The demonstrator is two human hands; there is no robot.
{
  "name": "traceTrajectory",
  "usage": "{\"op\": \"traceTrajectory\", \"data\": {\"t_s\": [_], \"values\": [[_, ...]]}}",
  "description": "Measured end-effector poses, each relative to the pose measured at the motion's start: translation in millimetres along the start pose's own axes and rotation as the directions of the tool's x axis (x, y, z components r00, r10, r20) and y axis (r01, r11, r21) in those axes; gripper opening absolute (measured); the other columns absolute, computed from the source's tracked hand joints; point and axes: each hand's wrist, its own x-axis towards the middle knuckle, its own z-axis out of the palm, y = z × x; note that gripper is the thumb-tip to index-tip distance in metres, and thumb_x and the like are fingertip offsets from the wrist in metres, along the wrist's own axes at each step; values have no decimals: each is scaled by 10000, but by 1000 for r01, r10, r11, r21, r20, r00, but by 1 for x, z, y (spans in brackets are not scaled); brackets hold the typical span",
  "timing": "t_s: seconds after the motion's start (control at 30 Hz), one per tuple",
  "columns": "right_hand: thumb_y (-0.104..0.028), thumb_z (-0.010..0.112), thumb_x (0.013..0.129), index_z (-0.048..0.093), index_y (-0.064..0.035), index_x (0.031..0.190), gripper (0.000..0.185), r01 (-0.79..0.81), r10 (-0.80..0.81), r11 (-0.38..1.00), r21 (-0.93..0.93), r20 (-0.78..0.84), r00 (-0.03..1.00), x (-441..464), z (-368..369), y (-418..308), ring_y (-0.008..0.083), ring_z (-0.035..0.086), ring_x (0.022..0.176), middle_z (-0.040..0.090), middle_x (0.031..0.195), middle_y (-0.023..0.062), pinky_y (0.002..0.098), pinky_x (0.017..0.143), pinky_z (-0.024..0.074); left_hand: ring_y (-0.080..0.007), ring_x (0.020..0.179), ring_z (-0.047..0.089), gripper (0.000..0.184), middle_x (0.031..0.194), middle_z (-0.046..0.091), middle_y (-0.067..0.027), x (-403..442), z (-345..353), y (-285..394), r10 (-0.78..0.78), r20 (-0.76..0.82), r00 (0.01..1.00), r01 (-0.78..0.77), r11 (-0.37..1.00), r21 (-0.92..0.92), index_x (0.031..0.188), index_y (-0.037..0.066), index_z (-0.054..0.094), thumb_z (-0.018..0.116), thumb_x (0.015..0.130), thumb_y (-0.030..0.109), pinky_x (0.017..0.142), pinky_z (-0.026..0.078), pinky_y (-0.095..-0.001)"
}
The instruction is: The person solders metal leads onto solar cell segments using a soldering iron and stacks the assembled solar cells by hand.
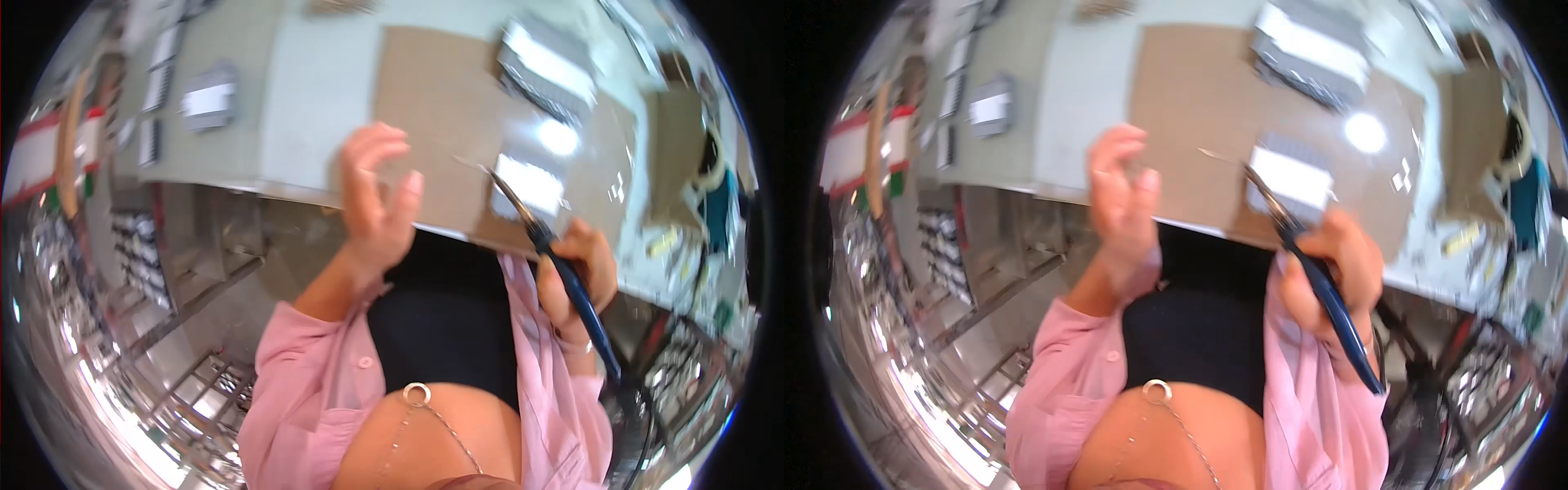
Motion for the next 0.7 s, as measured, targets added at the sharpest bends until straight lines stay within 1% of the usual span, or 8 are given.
{"op": "traceTrajectory", "data": {"t_s": [0.03,0.07,0.13,0.2,0.4,0.5,0.57,0.7], "values": [[-87,648,642,565,-10,757,162,-18,16,999,-48,-39,999,-4,1,2,202,453,481,499,618,101,319,460,339,-320,1142,496,291,1158,551,-157,0,0,3,-21,-21,1000,20,1000,-8,1091,10,538,606,809,31,1045,340,-436],[-54,589,749,497,-2,772,108,-66,65,998,7,32,997,-5,0,-1,137,383,621,387,695,57,275,542,301,-321,1130,498,286,1150,552,-152,1,-1,6,2,-19,1000,-2,1000,23,1086,16,532,607,811,39,1054,331,-452],[-78,585,732,466,-19,774,140,-175,166,980,93,95,982,-2,-3,-7,135,361,630,370,707,52,269,559,291,-313,1164,474,275,1171,545,-146,1,-3,5,50,26,998,-53,990,131,1082,8,536,583,812,29,1052,333,-435],[-104,593,734,464,-5,786,171,-156,150,987,42,105,983,2,-2,-9,138,364,635,379,706,62,273,565,296,-324,1120,501,266,1137,566,-144,3,-4,9,77,38,996,-82,983,162,1058,27,538,609,803,56,1061,323,-488],[-85,583,737,464,7,790,160,-98,99,995,-14,109,989,5,1,-14,133,364,632,385,701,56,267,582,313,-323,1098,514,260,1127,568,-127,1,0,9,102,11,995,-103,981,165,1046,36,541,612,796,51,1068,318,-509],[-83,621,704,498,-10,787,166,-80,79,996,32,13,997,3,5,-5,120,399,544,446,661,56,260,502,311,-329,1105,511,266,1125,561,-133,0,0,7,113,-1,994,-111,978,176,1054,36,538,612,800,55,1064,327,-508],[-75,624,740,494,-11,807,159,-64,65,995,72,-18,998,2,4,-7,121,415,587,448,675,53,253,539,334,-337,1106,510,268,1121,547,-137,1,-1,7,112,9,994,-112,978,179,1069,39,532,607,814,74,1067,325,-522],[-77,620,775,486,-18,846,163,-13,40,987,161,-165,986,2,-11,-16,118,387,628,423,701,40,247,578,309,-301,1132,506,268,1148,554,-138,4,-5,3,32,4,999,-33,991,129,1082,9,538,581,818,8,1019,373,-407]]}}
